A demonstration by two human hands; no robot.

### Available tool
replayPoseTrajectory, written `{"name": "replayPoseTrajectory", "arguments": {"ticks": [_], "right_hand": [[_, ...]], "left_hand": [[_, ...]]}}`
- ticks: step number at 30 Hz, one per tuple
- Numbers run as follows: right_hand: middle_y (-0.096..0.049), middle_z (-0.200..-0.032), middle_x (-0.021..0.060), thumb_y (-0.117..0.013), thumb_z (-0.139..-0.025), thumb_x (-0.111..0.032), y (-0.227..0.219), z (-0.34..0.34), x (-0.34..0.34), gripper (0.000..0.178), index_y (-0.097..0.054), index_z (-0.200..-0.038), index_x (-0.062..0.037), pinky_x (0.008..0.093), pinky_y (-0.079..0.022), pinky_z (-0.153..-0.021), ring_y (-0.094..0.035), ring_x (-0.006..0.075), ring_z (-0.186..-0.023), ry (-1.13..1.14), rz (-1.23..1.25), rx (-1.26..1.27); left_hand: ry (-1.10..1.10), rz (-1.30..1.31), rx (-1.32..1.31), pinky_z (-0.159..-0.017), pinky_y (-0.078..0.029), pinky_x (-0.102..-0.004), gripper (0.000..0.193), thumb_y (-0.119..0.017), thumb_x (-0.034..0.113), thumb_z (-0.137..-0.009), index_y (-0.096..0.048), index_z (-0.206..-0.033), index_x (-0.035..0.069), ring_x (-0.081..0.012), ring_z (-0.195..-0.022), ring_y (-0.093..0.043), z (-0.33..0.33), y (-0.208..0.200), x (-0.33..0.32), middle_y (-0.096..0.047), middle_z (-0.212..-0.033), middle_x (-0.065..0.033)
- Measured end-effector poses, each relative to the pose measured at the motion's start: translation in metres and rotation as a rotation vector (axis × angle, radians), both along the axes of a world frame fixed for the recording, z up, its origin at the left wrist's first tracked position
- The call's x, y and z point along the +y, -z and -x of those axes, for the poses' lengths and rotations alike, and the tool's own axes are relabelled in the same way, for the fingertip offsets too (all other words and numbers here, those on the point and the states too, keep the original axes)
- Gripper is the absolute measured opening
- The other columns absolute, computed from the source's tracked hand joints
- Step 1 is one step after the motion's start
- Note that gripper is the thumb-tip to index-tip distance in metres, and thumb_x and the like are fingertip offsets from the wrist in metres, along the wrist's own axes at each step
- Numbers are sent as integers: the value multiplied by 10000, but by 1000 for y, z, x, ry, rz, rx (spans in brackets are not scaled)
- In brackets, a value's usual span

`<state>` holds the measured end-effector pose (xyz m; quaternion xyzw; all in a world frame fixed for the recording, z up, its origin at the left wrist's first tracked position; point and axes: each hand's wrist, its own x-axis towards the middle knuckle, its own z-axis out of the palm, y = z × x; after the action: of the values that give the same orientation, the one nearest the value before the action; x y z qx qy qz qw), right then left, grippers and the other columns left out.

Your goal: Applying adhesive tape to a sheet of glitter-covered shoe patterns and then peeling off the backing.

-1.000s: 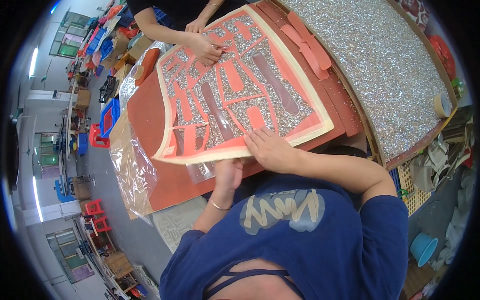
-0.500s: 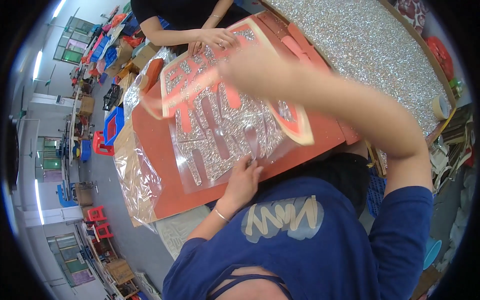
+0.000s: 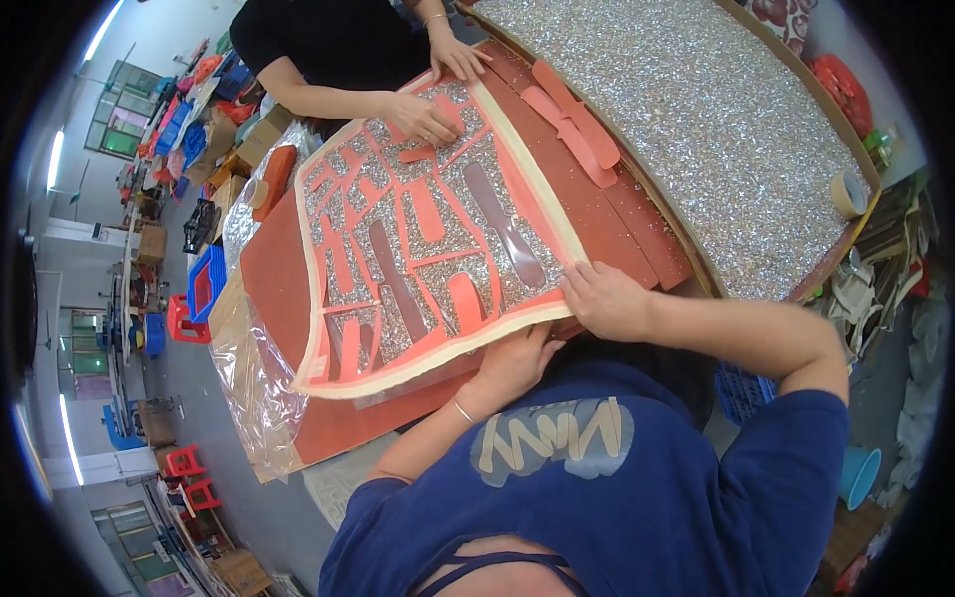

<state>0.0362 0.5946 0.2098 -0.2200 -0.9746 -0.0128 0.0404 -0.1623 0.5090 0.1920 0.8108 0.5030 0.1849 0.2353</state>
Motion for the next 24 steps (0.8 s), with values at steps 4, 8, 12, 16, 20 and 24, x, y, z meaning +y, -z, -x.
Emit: {"name": "replayPoseTrajectory", "arguments": {"ticks": [4,8,12,16,20,24], "right_hand": [[-642,-729,76,-604,-750,-158,-76,31,89,92,-646,-764,-78,366,-518,-566,-655,225,-693,140,8,-272],[-636,-753,155,-572,-778,-147,-234,61,167,199,-603,-915,-6,378,-503,-580,-649,277,-714,306,-244,57],[-655,-772,159,-505,-873,-162,-247,42,149,285,-574,-1069,33,405,-510,-607,-654,281,-707,-54,-446,503],[-602,-667,158,-507,-773,-9,-223,45,111,347,-663,-1058,-132,367,-482,-574,-596,288,-609,101,47,20],[-584,-654,190,-490,-827,-77,-197,37,79,158,-610,-754,-4,414,-471,-657,-593,319,-641,-68,550,-325],[-614,-676,167,-532,-877,-186,-121,64,92,208,-646,-866,-12,449,-481,-657,-607,334,-657,-8,748,-156]], "left_hand": [[2,-186,184,-936,-367,-440,456,-610,299,-840,-520,-1195,28,-320,-1129,-466,-11,-6,4,-491,-1222,-160],[-5,-155,164,-905,-391,-436,384,-590,250,-865,-534,-1180,38,-324,-1097,-487,-7,-2,9,-511,-1171,-169],[-205,115,-475,-820,-459,-340,252,-572,197,-906,-587,-1084,20,-219,-956,-578,13,-7,15,-596,-1030,-130],[-461,447,-860,-828,-484,-293,279,-560,215,-935,-589,-1088,-17,-135,-903,-598,60,-7,26,-646,-978,-89],[-341,692,-849,-806,-482,-271,280,-596,200,-902,-604,-1080,-16,-130,-904,-592,98,-27,38,-638,-975,-77],[-575,680,-760,-770,-478,-274,355,-678,251,-840,-614,-1041,-35,-169,-898,-609,107,-52,67,-657,-947,-105]]}}
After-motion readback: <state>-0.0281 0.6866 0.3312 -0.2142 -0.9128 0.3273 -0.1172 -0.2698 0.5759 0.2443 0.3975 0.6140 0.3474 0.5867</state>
